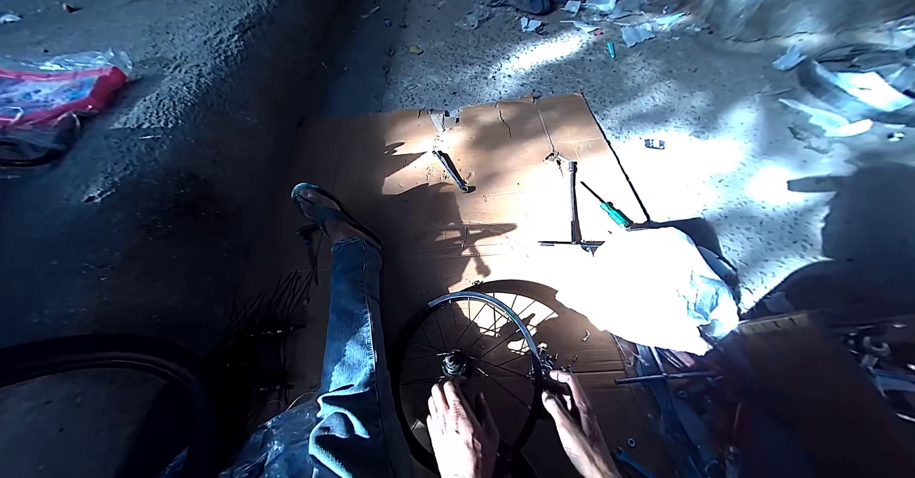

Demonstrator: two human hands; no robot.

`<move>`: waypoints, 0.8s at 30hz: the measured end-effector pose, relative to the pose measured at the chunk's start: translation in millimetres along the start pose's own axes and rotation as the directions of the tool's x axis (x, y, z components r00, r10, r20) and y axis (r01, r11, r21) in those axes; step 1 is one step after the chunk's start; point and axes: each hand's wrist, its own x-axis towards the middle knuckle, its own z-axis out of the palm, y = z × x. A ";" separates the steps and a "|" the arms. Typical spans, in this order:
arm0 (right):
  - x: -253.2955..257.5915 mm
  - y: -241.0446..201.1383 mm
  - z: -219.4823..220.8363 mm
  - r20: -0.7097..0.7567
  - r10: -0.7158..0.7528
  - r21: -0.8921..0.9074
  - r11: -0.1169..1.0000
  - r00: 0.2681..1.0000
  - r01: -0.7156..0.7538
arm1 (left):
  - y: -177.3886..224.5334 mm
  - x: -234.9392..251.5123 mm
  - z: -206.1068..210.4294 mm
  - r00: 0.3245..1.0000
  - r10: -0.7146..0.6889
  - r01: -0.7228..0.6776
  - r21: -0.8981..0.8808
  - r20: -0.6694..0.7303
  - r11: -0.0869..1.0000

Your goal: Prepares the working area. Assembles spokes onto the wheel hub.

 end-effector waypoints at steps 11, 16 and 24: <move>-21.0 -7.3 11.7 0.135 0.012 -0.201 0.979 0.991 0.016 | -2.9 -2.7 23.5 0.727 -0.179 0.660 -0.604 0.663 0.446; -12.4 -13.6 6.0 0.230 -0.001 -0.404 0.910 0.973 0.097 | -2.5 -2.4 30.3 0.736 -0.160 0.645 -0.611 0.658 0.458; -19.2 -15.5 8.6 0.242 0.051 -0.371 0.928 0.969 0.044 | -23.4 12.0 23.5 0.756 -0.226 0.650 -0.661 0.614 0.376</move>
